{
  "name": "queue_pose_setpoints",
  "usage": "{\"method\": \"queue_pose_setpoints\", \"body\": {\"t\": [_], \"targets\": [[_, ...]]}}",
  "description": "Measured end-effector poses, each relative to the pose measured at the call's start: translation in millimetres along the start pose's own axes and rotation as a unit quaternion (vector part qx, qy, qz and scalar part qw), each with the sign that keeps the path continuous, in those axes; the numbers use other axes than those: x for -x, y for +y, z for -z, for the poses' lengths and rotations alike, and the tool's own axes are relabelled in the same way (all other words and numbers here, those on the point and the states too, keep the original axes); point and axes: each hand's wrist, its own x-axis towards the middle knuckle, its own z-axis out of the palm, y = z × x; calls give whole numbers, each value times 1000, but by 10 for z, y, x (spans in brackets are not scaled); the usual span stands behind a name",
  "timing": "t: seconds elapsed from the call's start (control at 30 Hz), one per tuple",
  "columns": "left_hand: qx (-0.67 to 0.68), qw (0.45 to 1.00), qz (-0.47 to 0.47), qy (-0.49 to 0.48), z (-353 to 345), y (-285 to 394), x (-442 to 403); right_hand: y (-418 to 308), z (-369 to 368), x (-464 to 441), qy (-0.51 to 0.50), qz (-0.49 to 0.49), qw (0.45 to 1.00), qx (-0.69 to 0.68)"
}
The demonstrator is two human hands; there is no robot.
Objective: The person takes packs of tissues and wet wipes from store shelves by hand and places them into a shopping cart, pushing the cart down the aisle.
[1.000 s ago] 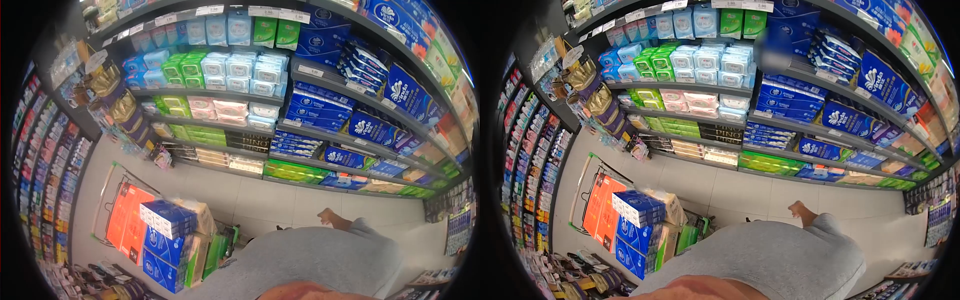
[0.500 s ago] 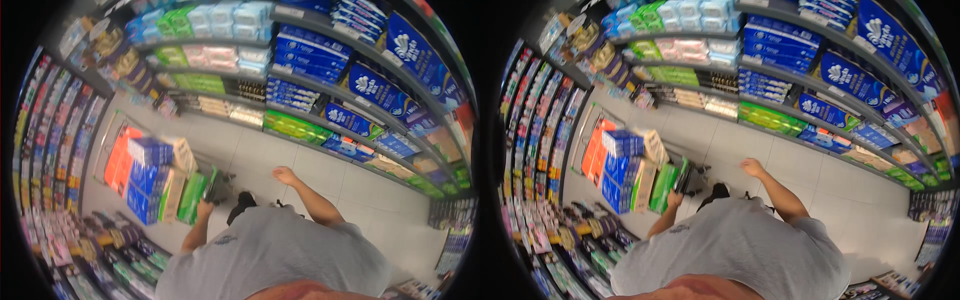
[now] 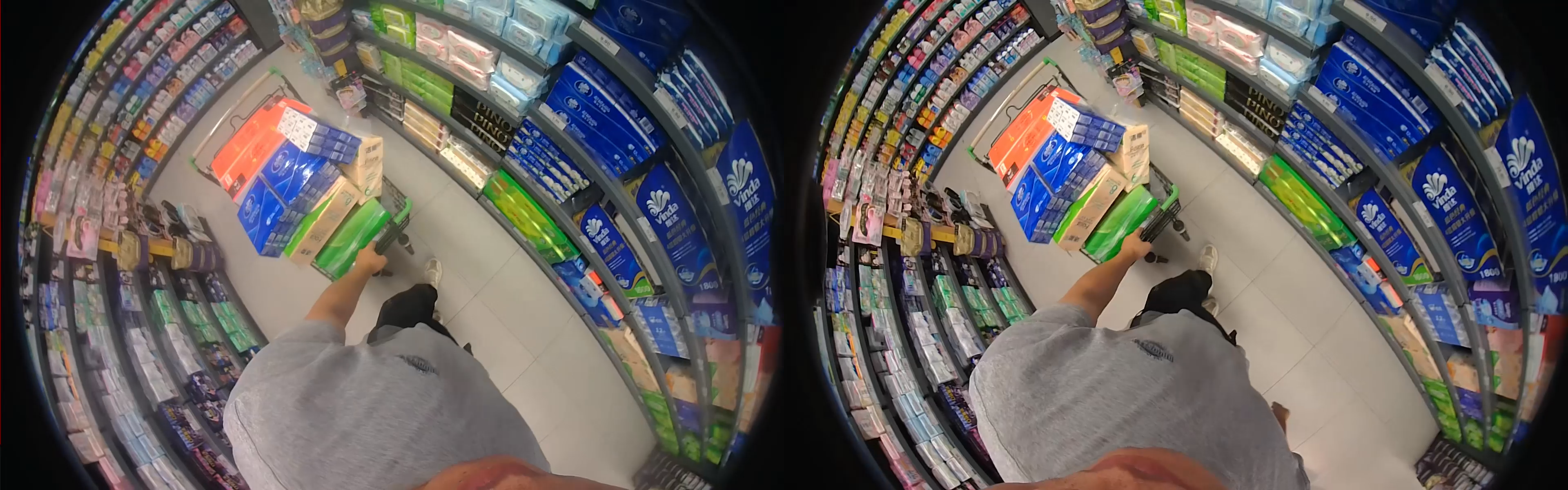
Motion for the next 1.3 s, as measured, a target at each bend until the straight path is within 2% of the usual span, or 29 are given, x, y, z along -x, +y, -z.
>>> {"method": "queue_pose_setpoints", "body": {"t": [0.03, 0.1, 0.17, 0.2, 0.23, 0.27, 0.33, 0.47, 0.6, 0.67, 0.73, 0.8, 0.87, 0.9, 1.0, 1.07, 1.1, 1.17, 1.2, 1.27, 1.3], "targets": [[-23, 1000, -5, 16, -127, -37, -93, -116, 1, 129, -18, -4, 1000, 9], [-39, 999, 4, 6, -273, 6, -112, -770, -71, 509, -76, -11, 991, -108], [-47, 999, 5, 22, -460, -26, -175, -1754, -1, 1134, -129, -20, 967, -217], [-5, 1000, 10, 0, -430, 79, -82, -2300, 47, 1400, -150, -2, 959, -239], [-25, 999, 7, 27, -584, 12, -168, -2789, 95, 1612, -162, 24, 956, -245], [9, 1000, -9, 17, -628, 17, -150, -3159, 129, 1652, -174, 84, 959, -209], [-37, 999, -6, 25, -725, 106, -94, -3800, 291, 1612, -180, 214, 948, -148], [-11, 998, -40, 36, -963, 120, -140, -4849, 746, 1346, -146, 303, 929, -155], [-50, 999, -21, -1, -902, 364, -82, -5366, 1184, 830, -43, 333, 941, -24], [-42, 999, -23, -13, -912, 431, -110, -5549, 1266, 299, 14, 451, 872, 188], [-28, 998, -42, -43, -875, 495, -161, -5699, 1414, 540, 13, 389, 921, -27], [-73, 994, 9, -80, -688, 972, 12, -5863, 1588, 808, -11, 366, 917, -156], [-134, 989, -32, -54, -919, 742, -270, -6035, 1742, 916, -35, 393, 896, -205], [-141, 989, -23, -48, -852, 745, -236, -6135, 1796, 1042, -40, 399, 884, -241], [-98, 992, -15, -83, -934, 1004, -194, -6424, 2149, 1152, -19, 457, 846, -274], [-113, 993, -17, -28, -1082, 932, -263, -6673, 2502, 1534, 34, 509, 812, -283], [-112, 993, -18, -31, -1084, 1020, -233, -6804, 2701, 1710, 72, 539, 790, -282], [-65, 995, 47, -61, -956, 1383, 12, -7066, 3042, 1859, 53, 572, 734, -361], [-63, 995, 48, -63, -992, 1406, -5, -7189, 3234, 2082, 85, 576, 716, -386], [-56, 996, 49, -53, -1070, 1334, -20, -7411, 3592, 2324, 146, 630, 643, -410], [-70, 997, 19, -22, -1221, 1136, -129, -7503, 3775, 2509, 183, 646, 614, -415]]}}
